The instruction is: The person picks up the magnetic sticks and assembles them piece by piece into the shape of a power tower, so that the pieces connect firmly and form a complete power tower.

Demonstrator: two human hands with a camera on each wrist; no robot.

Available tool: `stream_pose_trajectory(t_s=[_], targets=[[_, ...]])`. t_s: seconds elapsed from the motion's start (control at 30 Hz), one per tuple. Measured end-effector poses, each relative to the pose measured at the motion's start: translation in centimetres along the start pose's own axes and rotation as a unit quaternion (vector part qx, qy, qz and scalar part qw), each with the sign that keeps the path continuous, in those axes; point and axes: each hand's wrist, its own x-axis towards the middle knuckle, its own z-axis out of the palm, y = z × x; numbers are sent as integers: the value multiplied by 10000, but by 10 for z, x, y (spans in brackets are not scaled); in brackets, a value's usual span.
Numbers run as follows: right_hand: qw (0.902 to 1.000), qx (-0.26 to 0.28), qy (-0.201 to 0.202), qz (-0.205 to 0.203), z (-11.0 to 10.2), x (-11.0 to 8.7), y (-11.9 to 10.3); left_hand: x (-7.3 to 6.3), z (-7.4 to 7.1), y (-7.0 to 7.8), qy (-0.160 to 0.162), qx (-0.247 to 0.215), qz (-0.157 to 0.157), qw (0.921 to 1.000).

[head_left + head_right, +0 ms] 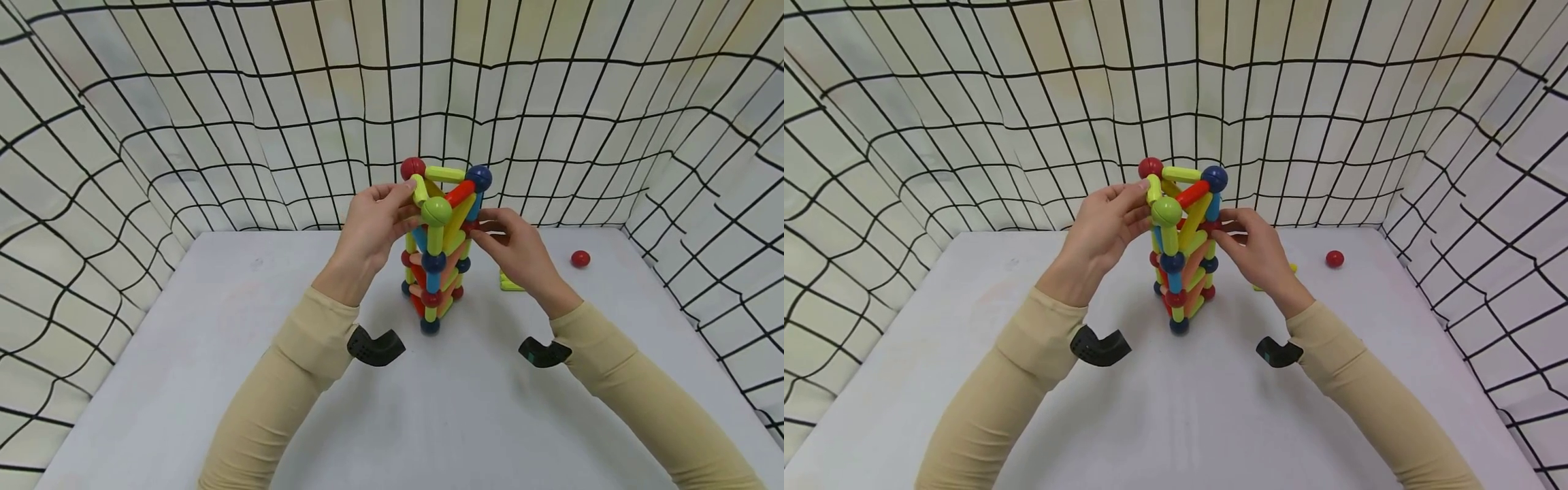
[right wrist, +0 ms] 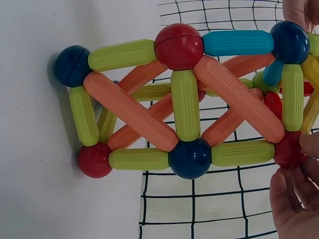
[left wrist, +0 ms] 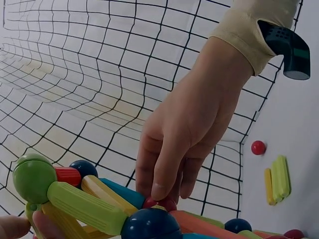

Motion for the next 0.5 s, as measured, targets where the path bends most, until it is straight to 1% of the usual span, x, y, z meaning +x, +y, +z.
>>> stream_pose_trajectory(t_s=[0.13, 0.33, 0.43, 0.5], targets=[[10000, 20, -17, -56, 0, 0, 0, -1, 2, -1, 64, -44, -63, 9999], [10000, -9, -21, -56, -1, -1, 1, -2, 5, -1, -47, 15, -92, 9999], [10000, -10, -56, -63, -1, -1, 1, -4, 5, -3, -104, 98, -8, 9999], [9999, -25, -75, -87, -2, -1, 1, -6, 5, -4, -197, 212, 139, 9995]])
